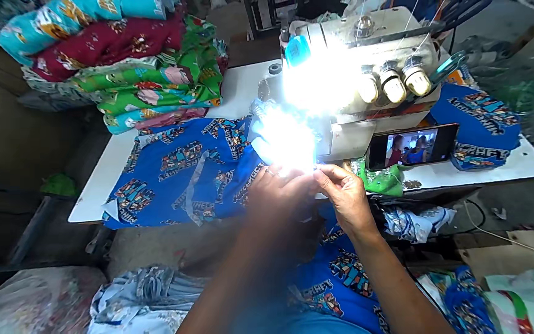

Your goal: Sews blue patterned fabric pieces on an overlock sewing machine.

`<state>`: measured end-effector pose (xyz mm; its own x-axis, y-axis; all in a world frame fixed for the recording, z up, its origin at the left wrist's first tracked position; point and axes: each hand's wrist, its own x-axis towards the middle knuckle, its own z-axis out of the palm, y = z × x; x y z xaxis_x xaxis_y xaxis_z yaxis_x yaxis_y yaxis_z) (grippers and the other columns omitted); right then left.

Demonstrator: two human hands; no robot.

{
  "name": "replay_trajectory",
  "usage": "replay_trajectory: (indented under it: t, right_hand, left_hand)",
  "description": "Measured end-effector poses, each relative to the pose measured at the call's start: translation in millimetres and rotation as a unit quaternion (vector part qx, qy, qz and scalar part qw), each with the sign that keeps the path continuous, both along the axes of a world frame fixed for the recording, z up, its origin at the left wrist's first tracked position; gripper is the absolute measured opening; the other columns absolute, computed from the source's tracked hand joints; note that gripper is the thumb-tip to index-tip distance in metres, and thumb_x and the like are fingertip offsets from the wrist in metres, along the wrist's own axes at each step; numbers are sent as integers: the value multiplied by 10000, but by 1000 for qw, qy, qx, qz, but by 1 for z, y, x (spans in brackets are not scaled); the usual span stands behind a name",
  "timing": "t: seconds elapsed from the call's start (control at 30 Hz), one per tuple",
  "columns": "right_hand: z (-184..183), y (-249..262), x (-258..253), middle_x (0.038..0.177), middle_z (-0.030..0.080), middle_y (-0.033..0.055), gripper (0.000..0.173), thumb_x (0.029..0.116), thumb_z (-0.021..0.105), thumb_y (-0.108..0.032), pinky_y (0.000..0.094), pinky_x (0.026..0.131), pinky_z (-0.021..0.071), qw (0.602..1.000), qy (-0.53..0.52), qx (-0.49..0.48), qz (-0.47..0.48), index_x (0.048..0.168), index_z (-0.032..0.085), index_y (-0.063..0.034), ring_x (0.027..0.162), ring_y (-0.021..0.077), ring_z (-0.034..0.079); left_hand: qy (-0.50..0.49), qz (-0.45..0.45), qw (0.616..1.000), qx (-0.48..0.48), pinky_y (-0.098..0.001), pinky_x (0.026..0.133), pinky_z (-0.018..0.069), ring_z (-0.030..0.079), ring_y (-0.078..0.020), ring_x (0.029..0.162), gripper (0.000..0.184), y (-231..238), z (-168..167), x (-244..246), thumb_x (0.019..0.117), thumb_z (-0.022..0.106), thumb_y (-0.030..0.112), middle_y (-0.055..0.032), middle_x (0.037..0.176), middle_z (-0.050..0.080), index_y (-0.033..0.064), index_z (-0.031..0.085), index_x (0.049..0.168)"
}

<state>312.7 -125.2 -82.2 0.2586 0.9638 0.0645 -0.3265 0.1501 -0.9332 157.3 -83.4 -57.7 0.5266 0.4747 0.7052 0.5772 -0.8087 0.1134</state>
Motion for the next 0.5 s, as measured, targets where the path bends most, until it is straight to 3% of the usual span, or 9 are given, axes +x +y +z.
replay_trajectory:
  t: [0.03, 0.1, 0.13, 0.17, 0.27, 0.43, 0.5]
  right_hand:
    - [1, 1, 1, 893, 727, 52, 130, 951, 669, 2, 252, 731, 608, 1000, 3, -2, 1, 1065, 731, -5, 754, 102, 699]
    - [3, 2, 2, 888, 726, 53, 160, 931, 686, 16, 260, 701, 618, 1000, 0, 6, -2, 1086, 716, -12, 725, 108, 703]
    - [3, 2, 1, 894, 720, 56, 202, 929, 682, 21, 269, 690, 622, 1000, -11, 13, -4, 1127, 688, -20, 720, 118, 705]
    - [3, 1, -1, 899, 716, 62, 245, 929, 675, 22, 281, 686, 628, 999, -26, 18, -10, 1169, 662, -27, 718, 131, 710]
    - [1, -6, -5, 914, 709, 69, 276, 937, 663, 7, 282, 676, 638, 994, -94, 35, -37, 1206, 617, -32, 712, 142, 716]
    - [-5, -8, -2, 946, 693, 21, 150, 955, 639, -77, 194, 701, 591, 963, -241, 82, -92, 1074, 725, -46, 761, 51, 671]
    - [2, 4, 1, 987, 673, 9, 166, 970, 639, -98, 176, 731, 579, 941, -307, 92, -109, 1091, 751, -82, 818, 30, 661]
  left_hand:
    - [-5, -1, 1000, 5, -379, 851, 499, 651, -229, 975, 172, 1, -4, 1, 889, 770, 300, -49, 1011, 734, 145, 796, 960]
    - [-1, -1, 1000, 13, -447, 1043, 401, 585, -281, 1162, 407, 5, -17, 2, 852, 778, 454, -107, 1230, 664, 138, 709, 1098]
    - [5, -2, 1000, 21, -488, 1143, 329, 550, -305, 1264, 440, 9, -24, 2, 875, 769, 431, -136, 1321, 623, 124, 668, 1173]
    - [9, -6, 1000, 30, -519, 1190, 282, 529, -319, 1327, 392, 13, -29, 1, 913, 746, 319, -150, 1371, 608, 108, 660, 1232]
    - [33, -7, 998, 52, -497, 1198, 303, 556, -257, 1351, 292, 18, -30, -6, 994, 590, 41, -86, 1369, 661, 110, 692, 1258]
    - [102, -23, 994, 28, -449, 1181, 342, 553, -212, 1357, 362, 8, -7, -20, 1007, 530, -13, -36, 1386, 661, 124, 710, 1290]
    - [137, -5, 990, 9, -445, 1158, 375, 569, -221, 1344, 421, 11, 4, -20, 980, 528, -48, -37, 1412, 644, 117, 685, 1334]
